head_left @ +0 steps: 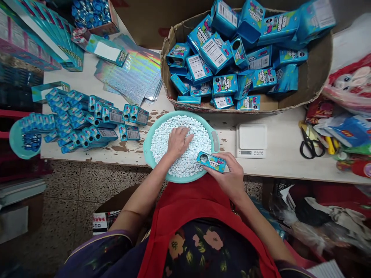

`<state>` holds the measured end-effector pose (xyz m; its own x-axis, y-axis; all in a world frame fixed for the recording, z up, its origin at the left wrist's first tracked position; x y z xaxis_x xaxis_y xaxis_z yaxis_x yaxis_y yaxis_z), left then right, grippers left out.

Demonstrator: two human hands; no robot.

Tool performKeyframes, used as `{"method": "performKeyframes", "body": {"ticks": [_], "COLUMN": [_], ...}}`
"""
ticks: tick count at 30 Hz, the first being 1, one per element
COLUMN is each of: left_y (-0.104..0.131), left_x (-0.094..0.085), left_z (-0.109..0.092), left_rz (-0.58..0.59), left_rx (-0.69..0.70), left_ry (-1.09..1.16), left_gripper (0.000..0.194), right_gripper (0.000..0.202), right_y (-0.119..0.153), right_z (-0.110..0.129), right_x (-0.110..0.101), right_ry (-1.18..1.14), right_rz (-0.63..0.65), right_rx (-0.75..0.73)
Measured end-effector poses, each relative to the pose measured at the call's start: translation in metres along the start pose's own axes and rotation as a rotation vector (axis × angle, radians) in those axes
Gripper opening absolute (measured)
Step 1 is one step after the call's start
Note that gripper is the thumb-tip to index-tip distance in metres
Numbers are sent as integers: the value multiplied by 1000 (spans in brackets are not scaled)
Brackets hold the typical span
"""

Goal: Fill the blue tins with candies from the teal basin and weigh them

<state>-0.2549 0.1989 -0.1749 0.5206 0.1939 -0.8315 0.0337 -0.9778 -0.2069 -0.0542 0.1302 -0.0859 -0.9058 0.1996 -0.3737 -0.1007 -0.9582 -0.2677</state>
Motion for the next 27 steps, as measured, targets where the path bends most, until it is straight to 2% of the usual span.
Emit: {"method": "performKeyframes", "body": {"ticks": [3,5,7,11,14,16,17,19,22,24,27], "left_y": [12,16,16,17,28,36,38,37,34,33,34], "left_x": [8,3,-5,-25,-31,-35,-41,-57,-81,-92,-98], "left_z": [-12,-13,-7,12,28,22,13,-7,-32,-38,-36], "left_rz": [99,66,-32,-252,-311,-309,-310,-319,-377,-439,-520], "left_rx": [34,3,-61,-264,-620,-828,-878,-878,-784,-718,-670], "left_ry": [-164,-186,-101,343,768,1039,1153,1319,1424,1422,1373], "left_gripper": [36,31,25,21,25,26,26,25,24,26,29], "right_gripper": [31,32,32,32,31,30,30,29,28,26,25], "right_y": [-1,-2,-2,-2,-2,-1,-1,0,2,3,3], "right_z": [0,-1,-2,-3,0,2,5,13,31,41,49], "right_x": [2,5,8,13,16,19,21,27,43,54,65], "right_ry": [-3,-3,-2,12,19,25,34,62,116,151,182], "right_rz": [-5,5,22,41,39,40,43,48,90,133,167], "right_rx": [9,17,30,29,10,-5,-22,-74,-164,-208,-233]}}
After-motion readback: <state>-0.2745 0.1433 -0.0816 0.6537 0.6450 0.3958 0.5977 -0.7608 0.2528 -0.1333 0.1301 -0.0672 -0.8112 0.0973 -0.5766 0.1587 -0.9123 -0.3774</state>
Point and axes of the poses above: each hand's wrist, its own y-axis away from the middle knuckle, its own x-axis out of the palm, z = x × y, the point moved 10 cm from there along -y, towards the middle knuckle, and after that the axes turned 13 degrees about -z, right-handed, at the moved point
